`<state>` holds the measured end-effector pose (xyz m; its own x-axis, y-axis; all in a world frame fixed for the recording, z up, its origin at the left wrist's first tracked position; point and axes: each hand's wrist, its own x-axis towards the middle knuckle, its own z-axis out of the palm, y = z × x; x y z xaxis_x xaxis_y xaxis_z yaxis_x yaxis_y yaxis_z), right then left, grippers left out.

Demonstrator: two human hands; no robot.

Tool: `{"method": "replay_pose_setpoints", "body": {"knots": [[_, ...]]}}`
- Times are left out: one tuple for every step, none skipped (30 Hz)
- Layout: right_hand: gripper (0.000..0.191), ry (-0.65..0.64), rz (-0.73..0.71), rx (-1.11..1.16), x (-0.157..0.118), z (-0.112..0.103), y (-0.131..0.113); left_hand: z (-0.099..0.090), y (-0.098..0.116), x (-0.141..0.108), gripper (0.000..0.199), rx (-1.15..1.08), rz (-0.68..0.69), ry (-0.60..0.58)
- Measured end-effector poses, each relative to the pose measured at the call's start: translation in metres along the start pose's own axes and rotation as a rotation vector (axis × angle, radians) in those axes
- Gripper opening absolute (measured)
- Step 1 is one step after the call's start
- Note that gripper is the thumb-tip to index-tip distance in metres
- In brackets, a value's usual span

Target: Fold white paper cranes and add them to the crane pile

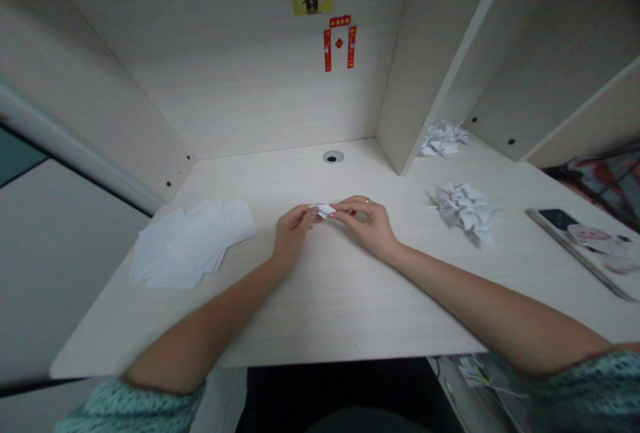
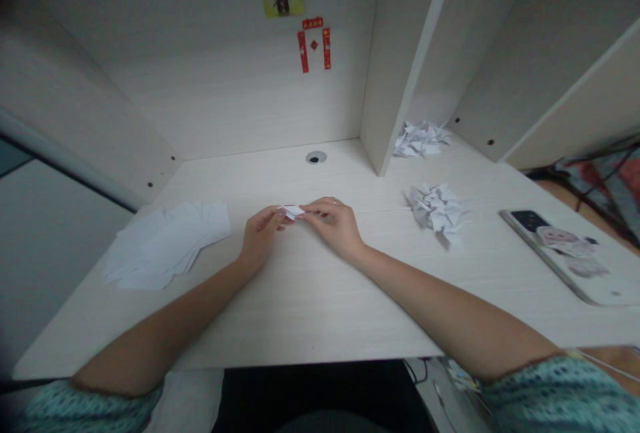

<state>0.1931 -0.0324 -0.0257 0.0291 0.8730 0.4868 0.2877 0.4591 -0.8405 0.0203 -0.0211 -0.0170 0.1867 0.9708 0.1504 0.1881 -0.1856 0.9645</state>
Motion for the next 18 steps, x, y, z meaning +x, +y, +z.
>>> {"method": "replay_pose_setpoints", "body": {"knots": [[0.014,0.003,0.006,0.007,0.0002,0.0000,-0.0002,0.0001,-0.0002,-0.0001,0.034,0.002,-0.003,0.001],[0.014,0.006,0.014,0.012,0.0004,0.0000,-0.0005,0.0002,-0.0002,-0.0002,0.034,0.003,-0.006,0.001],[0.014,0.009,0.026,0.014,0.0006,0.0001,-0.0006,0.0004,0.0001,-0.0004,0.034,0.002,-0.010,0.000],[0.015,0.012,0.039,0.016,0.0008,0.0001,-0.0008,0.0006,0.0007,-0.0006,0.034,0.000,-0.013,-0.003],[0.015,0.013,0.051,0.017,0.0010,0.0002,-0.0009,0.0008,0.0013,-0.0009,0.034,-0.004,-0.016,-0.005],[0.016,0.013,0.061,0.020,0.0012,0.0003,-0.0009,0.0009,0.0020,-0.0011,0.034,-0.007,-0.018,-0.008],[0.016,0.012,0.066,0.021,0.0013,0.0004,-0.0009,0.0011,0.0026,-0.0013,0.034,-0.009,-0.017,-0.012],[0.017,0.013,0.069,0.021,0.0013,0.0006,-0.0009,0.0012,0.0030,-0.0015,0.034,-0.011,-0.016,-0.016],[0.018,0.013,0.074,0.019,0.0013,0.0007,-0.0007,0.0012,0.0033,-0.0018,0.034,-0.013,-0.014,-0.019],[0.019,0.013,0.082,0.018,0.0013,0.0009,-0.0003,0.0013,0.0035,-0.0020,0.033,-0.015,-0.013,-0.019],[0.020,0.015,0.095,0.020,0.0012,0.0011,0.0002,0.0014,0.0036,-0.0022,0.033,-0.020,-0.012,-0.019],[0.021,0.016,0.113,0.029,0.0012,0.0014,0.0008,0.0016,0.0037,-0.0025,0.033,-0.030,-0.011,-0.022],[0.022,0.013,0.133,0.044,0.0011,0.0017,0.0015,0.0019,0.0038,-0.0028,0.032,-0.041,-0.010,-0.031],[0.023,0.005,0.151,0.065,0.0011,0.0021,0.0021,0.0024,0.0039,-0.0032,0.031,-0.049,-0.012,-0.048],[0.024,-0.004,0.167,0.089,0.0010,0.0025,0.0027,0.0030,0.0040,-0.0035,0.031,-0.051,-0.016,-0.070],[0.024,-0.012,0.180,0.113,0.0010,0.0028,0.0031,0.0036,0.0040,-0.0039,0.031,-0.046,-0.022,-0.092],[0.024,-0.022,0.190,0.134,0.0010,0.0032,0.0032,0.0043,0.0039,-0.0042,0.031,-0.032,-0.028,-0.104],[0.024,-0.030,0.201,0.153,0.0010,0.0036,0.0031,0.0049,0.0038,-0.0045,0.032,-0.011,-0.034,-0.107]]}}
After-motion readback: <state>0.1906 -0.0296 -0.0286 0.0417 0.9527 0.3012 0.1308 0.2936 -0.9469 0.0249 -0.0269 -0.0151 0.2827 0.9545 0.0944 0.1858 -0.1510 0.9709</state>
